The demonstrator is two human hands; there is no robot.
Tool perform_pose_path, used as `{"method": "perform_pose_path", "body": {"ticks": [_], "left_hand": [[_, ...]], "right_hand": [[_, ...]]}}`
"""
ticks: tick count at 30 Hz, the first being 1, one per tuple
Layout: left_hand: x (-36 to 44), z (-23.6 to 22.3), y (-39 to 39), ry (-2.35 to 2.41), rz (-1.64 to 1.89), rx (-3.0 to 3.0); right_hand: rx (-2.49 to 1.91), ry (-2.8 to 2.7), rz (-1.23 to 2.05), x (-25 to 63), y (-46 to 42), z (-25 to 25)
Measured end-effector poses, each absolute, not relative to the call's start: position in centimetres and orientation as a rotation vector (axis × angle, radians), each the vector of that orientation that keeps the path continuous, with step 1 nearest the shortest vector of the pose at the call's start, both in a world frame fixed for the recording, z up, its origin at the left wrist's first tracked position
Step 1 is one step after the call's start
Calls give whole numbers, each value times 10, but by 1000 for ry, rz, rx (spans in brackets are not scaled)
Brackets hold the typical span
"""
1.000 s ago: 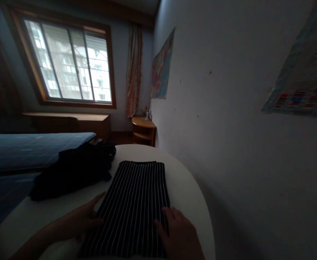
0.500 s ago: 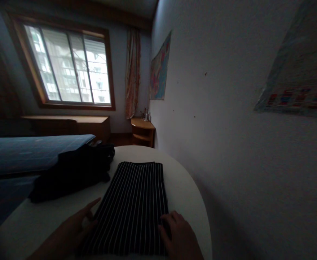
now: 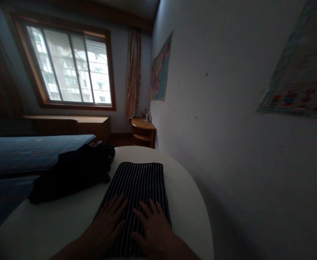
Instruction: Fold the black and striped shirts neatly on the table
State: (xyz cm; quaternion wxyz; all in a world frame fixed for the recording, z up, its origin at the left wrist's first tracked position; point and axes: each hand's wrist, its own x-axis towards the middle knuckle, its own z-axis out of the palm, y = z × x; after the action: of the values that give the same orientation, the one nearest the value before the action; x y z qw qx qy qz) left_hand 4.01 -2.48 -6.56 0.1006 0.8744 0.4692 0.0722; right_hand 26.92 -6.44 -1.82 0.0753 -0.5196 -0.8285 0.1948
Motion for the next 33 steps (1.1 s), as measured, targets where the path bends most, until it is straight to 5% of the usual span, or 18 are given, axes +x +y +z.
{"method": "perform_pose_path", "body": {"ticks": [17,33], "left_hand": [[56,-44,-20,1377,126,2492],[56,-39,-9,1311,19,2450]], "right_hand": [[-1672,-2460,199,259,35,-28],[-1778,-2384,369,266,157,-51]]}}
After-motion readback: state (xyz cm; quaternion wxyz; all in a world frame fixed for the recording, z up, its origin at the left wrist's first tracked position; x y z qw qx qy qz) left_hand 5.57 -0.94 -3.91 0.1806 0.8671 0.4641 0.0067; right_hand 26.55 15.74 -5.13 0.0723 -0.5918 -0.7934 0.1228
